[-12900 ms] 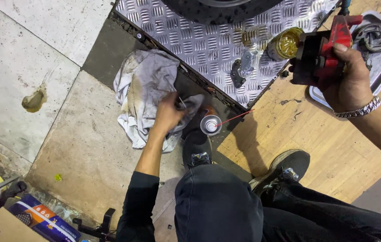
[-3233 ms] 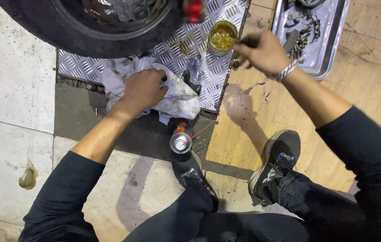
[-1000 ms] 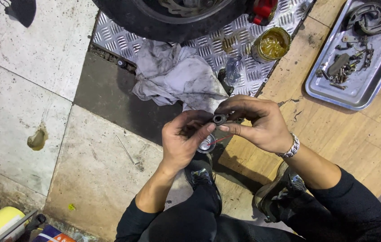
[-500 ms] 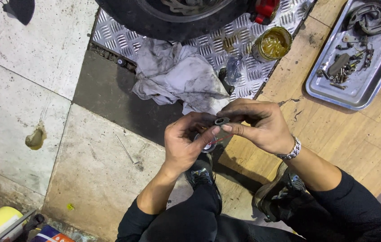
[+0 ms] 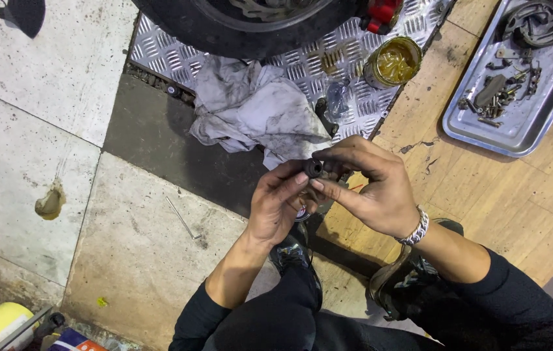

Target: Cleaning a motorcycle brake caliper using a spray cleaner and a rag.

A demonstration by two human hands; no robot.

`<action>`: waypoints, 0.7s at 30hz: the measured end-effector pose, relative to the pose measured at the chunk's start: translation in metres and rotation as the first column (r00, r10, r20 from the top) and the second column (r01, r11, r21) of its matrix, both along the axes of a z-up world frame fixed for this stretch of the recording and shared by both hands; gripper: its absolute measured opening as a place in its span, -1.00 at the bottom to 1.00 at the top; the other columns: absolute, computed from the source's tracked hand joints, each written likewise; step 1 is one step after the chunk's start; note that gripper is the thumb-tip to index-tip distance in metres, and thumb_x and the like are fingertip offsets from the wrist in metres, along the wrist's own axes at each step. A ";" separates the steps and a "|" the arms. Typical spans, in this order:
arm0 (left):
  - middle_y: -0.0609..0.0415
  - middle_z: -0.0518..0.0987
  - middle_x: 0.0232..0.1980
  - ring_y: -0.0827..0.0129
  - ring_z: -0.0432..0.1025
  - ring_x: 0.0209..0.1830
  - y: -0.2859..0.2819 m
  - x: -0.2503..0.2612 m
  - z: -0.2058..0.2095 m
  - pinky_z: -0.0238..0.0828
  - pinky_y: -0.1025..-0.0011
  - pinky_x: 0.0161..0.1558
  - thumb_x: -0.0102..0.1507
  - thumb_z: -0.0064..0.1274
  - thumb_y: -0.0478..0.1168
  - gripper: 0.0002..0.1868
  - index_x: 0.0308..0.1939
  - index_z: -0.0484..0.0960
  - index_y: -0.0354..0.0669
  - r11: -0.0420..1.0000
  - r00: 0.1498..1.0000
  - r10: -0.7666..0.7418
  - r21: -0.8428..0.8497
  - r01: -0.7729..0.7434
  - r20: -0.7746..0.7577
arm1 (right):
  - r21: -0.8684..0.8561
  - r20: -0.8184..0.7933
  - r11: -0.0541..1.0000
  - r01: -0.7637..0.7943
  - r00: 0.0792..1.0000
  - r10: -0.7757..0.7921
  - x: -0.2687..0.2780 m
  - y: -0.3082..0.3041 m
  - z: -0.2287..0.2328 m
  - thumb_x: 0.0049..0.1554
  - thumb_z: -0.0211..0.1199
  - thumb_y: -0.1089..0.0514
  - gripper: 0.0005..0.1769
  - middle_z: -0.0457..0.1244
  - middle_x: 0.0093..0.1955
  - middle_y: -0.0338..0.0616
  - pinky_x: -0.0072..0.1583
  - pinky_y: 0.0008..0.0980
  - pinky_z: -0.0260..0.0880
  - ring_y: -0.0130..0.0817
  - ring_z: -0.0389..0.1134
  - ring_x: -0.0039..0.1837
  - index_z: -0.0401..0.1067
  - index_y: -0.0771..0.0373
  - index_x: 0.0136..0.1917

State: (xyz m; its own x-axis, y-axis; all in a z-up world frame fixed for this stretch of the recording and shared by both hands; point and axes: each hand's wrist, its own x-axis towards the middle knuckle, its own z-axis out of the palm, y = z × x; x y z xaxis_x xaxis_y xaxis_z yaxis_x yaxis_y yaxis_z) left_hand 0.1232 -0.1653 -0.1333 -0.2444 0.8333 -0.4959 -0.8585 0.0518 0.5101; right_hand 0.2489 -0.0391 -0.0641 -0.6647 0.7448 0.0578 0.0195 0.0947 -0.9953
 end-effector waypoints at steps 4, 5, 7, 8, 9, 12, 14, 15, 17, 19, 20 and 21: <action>-0.22 0.61 -0.30 0.14 0.61 -0.33 0.002 0.001 0.001 0.63 0.33 -0.48 0.30 0.10 -0.29 -0.73 0.01 0.58 -0.44 0.999 0.998 -0.045 -0.019 0.046 0.048 | 0.137 0.047 0.991 0.009 0.999 -0.015 0.002 0.000 -0.003 -0.03 0.55 0.33 -0.66 0.35 -0.14 0.02 -0.07 -0.35 0.47 -0.24 0.44 -0.14 0.56 0.39 0.02; -0.22 0.60 -0.31 0.15 0.61 -0.34 0.002 0.002 0.001 0.63 0.31 -0.47 0.30 0.10 -0.29 -0.74 0.00 0.59 -0.43 0.999 0.997 -0.039 -0.020 0.040 0.063 | 0.165 0.053 0.986 0.012 0.998 -0.021 0.002 0.000 -0.003 -0.04 0.56 0.33 -0.66 0.36 -0.14 0.06 -0.08 -0.31 0.48 -0.20 0.44 -0.14 0.56 0.40 0.01; -0.23 0.60 -0.32 0.15 0.60 -0.35 0.000 0.003 -0.002 0.63 0.29 -0.46 0.31 0.10 -0.30 -0.75 0.00 0.59 -0.43 0.999 0.996 -0.032 -0.021 0.034 0.079 | 0.193 0.059 0.981 0.016 0.998 -0.028 0.001 0.000 -0.003 -0.05 0.57 0.32 -0.65 0.36 -0.14 0.09 -0.09 -0.26 0.49 -0.15 0.44 -0.14 0.56 0.41 0.01; -0.20 0.60 -0.32 0.17 0.59 -0.35 -0.001 0.003 -0.005 0.62 0.27 -0.47 0.32 0.09 -0.29 -0.76 -0.02 0.60 -0.42 0.999 0.995 -0.041 -0.016 0.042 0.087 | 0.216 0.052 0.976 0.013 0.998 -0.024 0.001 0.000 -0.003 -0.05 0.56 0.31 -0.64 0.35 -0.14 0.13 -0.10 -0.22 0.50 -0.10 0.44 -0.14 0.55 0.43 0.01; -0.18 0.59 -0.32 0.20 0.58 -0.36 -0.002 0.004 -0.008 0.62 0.25 -0.47 0.33 0.08 -0.28 -0.77 -0.03 0.60 -0.42 0.999 0.994 -0.050 -0.010 0.051 0.096 | 0.239 0.045 0.971 0.010 0.999 -0.021 0.002 0.001 -0.003 -0.05 0.56 0.31 -0.64 0.34 -0.14 0.17 -0.10 -0.18 0.51 -0.06 0.44 -0.14 0.53 0.45 0.00; -0.19 0.60 -0.34 0.20 0.58 -0.40 -0.004 0.005 -0.010 0.58 0.32 -0.52 0.33 0.05 -0.24 -0.80 -0.12 0.59 -0.38 0.997 0.993 -0.080 -0.001 0.080 0.092 | 0.231 0.069 0.973 0.001 0.997 -0.017 0.002 0.001 -0.003 -0.03 0.54 0.27 -0.66 0.34 -0.13 0.15 -0.11 -0.18 0.50 -0.04 0.44 -0.13 0.53 0.43 -0.01; -0.19 0.60 -0.34 0.20 0.57 -0.41 -0.003 0.004 -0.005 0.57 0.32 -0.53 0.34 0.04 -0.23 -0.79 -0.15 0.58 -0.38 0.997 0.992 -0.083 0.008 0.082 0.097 | 0.234 0.068 0.972 0.001 0.998 -0.017 0.002 0.002 -0.003 -0.03 0.54 0.27 -0.66 0.34 -0.14 0.15 -0.11 -0.17 0.50 -0.03 0.44 -0.13 0.53 0.43 -0.01; -0.19 0.60 -0.35 0.20 0.57 -0.41 -0.002 0.005 -0.003 0.55 0.33 -0.53 0.34 0.03 -0.22 -0.79 -0.17 0.58 -0.39 0.996 0.991 -0.086 0.016 0.085 0.102 | 0.236 0.067 0.972 0.000 0.998 -0.016 0.001 0.002 -0.003 -0.03 0.54 0.26 -0.67 0.34 -0.14 0.15 -0.11 -0.17 0.50 -0.03 0.44 -0.13 0.53 0.42 -0.02; -0.18 0.60 -0.33 0.20 0.57 -0.40 0.000 0.004 0.000 0.56 0.33 -0.53 0.34 0.04 -0.23 -0.78 -0.13 0.57 -0.39 0.996 0.995 -0.081 0.027 0.079 0.061 | 0.239 0.070 0.971 -0.001 0.997 -0.016 0.003 0.003 -0.004 -0.03 0.55 0.26 -0.67 0.34 -0.13 0.14 -0.11 -0.19 0.50 -0.04 0.44 -0.13 0.54 0.41 -0.03; -0.17 0.60 -0.31 0.20 0.57 -0.39 0.002 -0.002 0.002 0.57 0.33 -0.52 0.34 0.05 -0.23 -0.77 -0.09 0.56 -0.39 0.996 0.997 -0.076 0.039 0.075 0.021 | 0.241 0.074 0.971 -0.002 0.997 -0.016 0.004 0.003 -0.006 -0.04 0.56 0.26 -0.67 0.34 -0.13 0.12 -0.10 -0.20 0.49 -0.04 0.45 -0.12 0.54 0.40 -0.04; -0.21 0.59 -0.27 0.19 0.54 -0.35 0.003 -0.008 0.003 0.58 0.29 -0.47 0.31 0.08 -0.20 -0.70 -0.01 0.56 -0.41 0.994 0.963 -0.088 0.034 0.100 -0.255 | 0.258 0.088 0.966 -0.005 0.996 -0.018 0.004 0.003 -0.007 -0.04 0.56 0.26 -0.68 0.34 -0.13 0.12 -0.11 -0.18 0.50 -0.02 0.45 -0.12 0.54 0.40 -0.04; -0.25 0.57 -0.22 0.19 0.52 -0.31 0.004 -0.013 0.003 0.59 0.25 -0.42 0.28 0.12 -0.18 -0.61 0.06 0.55 -0.43 0.992 0.854 -0.093 0.023 0.122 -0.511 | 0.276 0.101 0.961 -0.008 0.995 -0.020 0.005 0.003 -0.008 -0.03 0.56 0.26 -0.69 0.34 -0.13 0.13 -0.11 -0.17 0.50 0.00 0.45 -0.11 0.54 0.39 -0.04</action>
